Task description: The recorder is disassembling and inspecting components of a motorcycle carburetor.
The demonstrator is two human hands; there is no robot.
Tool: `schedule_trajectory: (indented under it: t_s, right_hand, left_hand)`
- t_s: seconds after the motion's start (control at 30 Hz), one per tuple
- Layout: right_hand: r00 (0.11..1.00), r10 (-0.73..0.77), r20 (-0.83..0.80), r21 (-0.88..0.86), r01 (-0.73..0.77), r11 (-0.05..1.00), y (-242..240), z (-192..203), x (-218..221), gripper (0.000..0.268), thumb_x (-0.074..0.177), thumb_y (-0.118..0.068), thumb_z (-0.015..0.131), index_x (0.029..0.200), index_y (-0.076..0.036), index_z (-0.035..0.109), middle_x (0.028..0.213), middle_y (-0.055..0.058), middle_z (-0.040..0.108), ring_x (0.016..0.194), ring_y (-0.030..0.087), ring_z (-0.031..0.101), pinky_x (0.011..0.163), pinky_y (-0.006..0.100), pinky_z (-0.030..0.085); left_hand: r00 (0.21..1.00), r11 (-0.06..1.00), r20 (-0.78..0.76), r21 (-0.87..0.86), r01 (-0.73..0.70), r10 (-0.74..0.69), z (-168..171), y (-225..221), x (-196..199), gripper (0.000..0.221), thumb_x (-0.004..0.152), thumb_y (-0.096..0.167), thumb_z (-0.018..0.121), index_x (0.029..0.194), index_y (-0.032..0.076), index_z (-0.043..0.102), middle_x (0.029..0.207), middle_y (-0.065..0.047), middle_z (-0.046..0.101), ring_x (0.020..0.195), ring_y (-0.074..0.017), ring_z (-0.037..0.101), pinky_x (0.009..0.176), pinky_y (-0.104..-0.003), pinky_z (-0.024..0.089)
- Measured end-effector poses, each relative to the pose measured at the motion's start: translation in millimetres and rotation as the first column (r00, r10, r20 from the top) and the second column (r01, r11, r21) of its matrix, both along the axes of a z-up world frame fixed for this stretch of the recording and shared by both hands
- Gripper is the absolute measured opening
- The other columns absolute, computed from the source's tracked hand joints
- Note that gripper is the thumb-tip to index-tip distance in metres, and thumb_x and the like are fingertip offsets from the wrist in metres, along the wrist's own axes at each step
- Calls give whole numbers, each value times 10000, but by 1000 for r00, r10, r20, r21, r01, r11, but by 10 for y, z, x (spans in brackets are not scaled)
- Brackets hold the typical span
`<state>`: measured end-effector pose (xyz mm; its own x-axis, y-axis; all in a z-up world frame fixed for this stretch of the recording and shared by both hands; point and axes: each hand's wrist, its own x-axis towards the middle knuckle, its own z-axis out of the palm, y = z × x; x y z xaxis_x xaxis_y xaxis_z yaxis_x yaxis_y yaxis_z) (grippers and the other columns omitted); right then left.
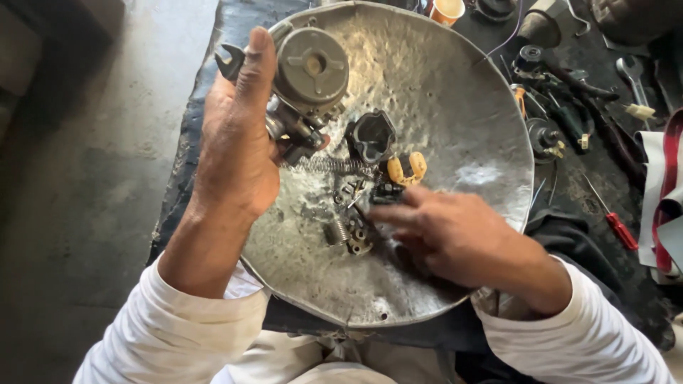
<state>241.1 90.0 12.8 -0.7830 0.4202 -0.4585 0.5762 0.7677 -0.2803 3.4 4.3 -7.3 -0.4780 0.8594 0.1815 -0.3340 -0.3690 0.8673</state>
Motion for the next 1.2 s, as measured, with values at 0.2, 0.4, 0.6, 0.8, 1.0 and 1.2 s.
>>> schedule_trajectory:
  t_s: [0.2,0.4,0.6,0.8,1.0,1.2]
  right_hand:
    - [986,70,-150,13,-69,998,-76,117,60,462,898,-274,652,1358,-284,689,991,68,615,732,275,656,636,437,524]
    - [977,-27,-209,147,59,987,-111,251,315,376,859,-322,728,1226,-237,735,865,45,674,690,256,686,607,407,526]
    - [952,-86,-293,220,155,963,-37,106,279,285,894,-361,712,1139,-229,773,856,48,696,741,284,692,645,416,531]
    - [975,23,-219,272,38,961,-6,-71,-110,505,853,-305,716,1354,-245,698,1037,168,641,868,375,659,709,480,519]
    - [940,59,-337,257,32,966,112,-108,21,428,814,-278,728,1233,-189,713,1043,146,683,911,360,679,741,452,543]
    - [846,-193,-497,241,348,906,150,76,-9,316,900,-293,705,1187,-164,739,936,93,718,778,306,713,710,430,542]
  left_hand:
    - [1000,1000,6,11,-10,10,-41,21,-3,686,953,538,670,1359,3,526,1188,-93,670,1080,-157,690,860,-307,646]
    - [996,996,5,-29,-87,87,-192,71,9,594,954,450,755,1289,6,546,1097,-61,665,1033,-113,633,947,-266,545]
    - [995,996,29,-31,-90,90,-169,71,28,602,931,455,765,1262,0,550,1087,-51,661,1018,-105,623,938,-262,542]
    - [996,993,27,-78,-85,87,-110,70,-4,575,904,438,739,1252,20,552,1066,-50,685,1006,-99,662,942,-273,577]
    - [996,996,47,-50,-74,76,-114,69,6,573,935,401,741,1305,22,523,1121,-54,642,1060,-112,616,990,-276,530]
    - [990,991,102,-94,-92,102,-146,105,-7,523,948,361,733,1315,33,556,1137,-27,641,1065,-103,582,957,-285,495]
